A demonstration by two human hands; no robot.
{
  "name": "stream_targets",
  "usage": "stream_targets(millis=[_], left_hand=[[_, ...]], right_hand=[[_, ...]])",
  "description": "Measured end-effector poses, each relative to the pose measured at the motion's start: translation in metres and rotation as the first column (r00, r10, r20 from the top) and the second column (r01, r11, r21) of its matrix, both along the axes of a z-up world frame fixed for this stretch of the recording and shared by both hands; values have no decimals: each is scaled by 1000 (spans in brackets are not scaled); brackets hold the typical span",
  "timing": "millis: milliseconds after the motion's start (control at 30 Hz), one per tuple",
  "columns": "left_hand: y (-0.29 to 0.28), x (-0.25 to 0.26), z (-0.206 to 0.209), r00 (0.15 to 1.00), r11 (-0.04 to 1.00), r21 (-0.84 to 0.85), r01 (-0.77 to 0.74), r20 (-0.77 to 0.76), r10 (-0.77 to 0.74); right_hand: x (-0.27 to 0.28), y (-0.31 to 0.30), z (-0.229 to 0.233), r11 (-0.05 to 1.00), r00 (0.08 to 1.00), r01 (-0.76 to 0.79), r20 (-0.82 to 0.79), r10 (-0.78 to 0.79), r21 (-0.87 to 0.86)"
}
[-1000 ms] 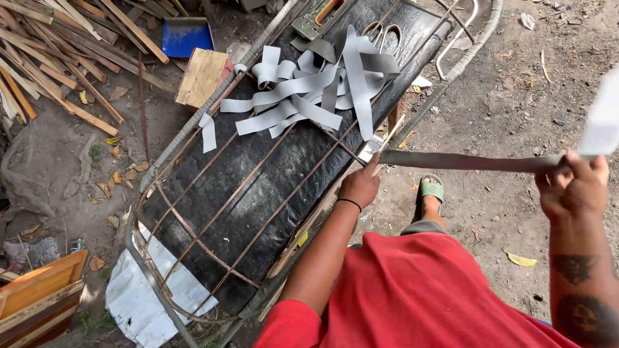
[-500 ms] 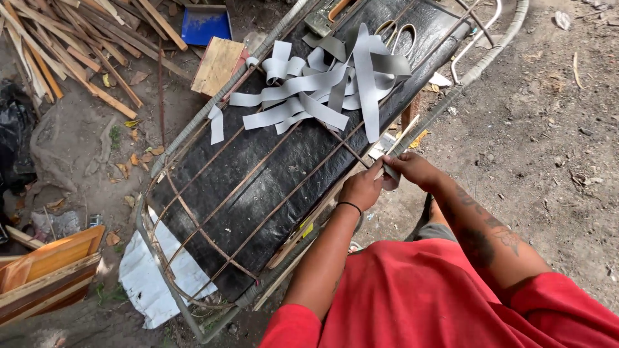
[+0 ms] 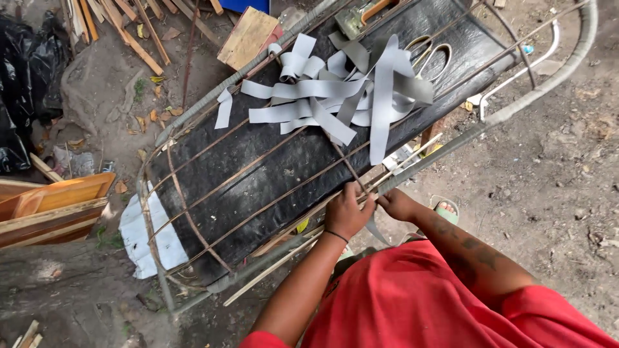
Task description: Wrapping a metal furniture frame with strips of white fabric to prepare it for upholstery, securing ends with a staple gun.
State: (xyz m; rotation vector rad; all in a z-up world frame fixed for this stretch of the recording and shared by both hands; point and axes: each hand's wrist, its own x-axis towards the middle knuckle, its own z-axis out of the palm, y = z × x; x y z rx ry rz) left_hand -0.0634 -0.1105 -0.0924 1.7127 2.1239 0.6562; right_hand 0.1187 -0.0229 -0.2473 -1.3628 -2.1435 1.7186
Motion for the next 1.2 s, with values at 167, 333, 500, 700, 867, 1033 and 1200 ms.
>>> stream_targets(millis=[167,333,500,700,867,1033,1200], left_hand=[[53,3,50,951,673,-737,60,247,186],[68,6,-2,568,637,-737,224,630,529],[61,0,-12,814,699,-712,64,443,377],[49,2,-6,588,783,-597,177,702,402],[40,-22,-48,565,877,-363,316,814,134],[37,-29,-57,605,877,-286,386,796,-7],[30,-27,-25,648,922,-267,282,761,22]], right_hand=[[-25,52,92,990,871,-137,-472,138,36],[-23,39,51,891,716,-53,-639,-281,-451],[1,47,104,754,746,-656,180,641,33],[-5,19,275,977,979,21,205,23,-210],[-42,36,163,920,960,186,263,-96,-345],[-20,-28,208,608,695,420,-192,-693,-674],[61,-155,215,510,795,438,54,-605,-741]])
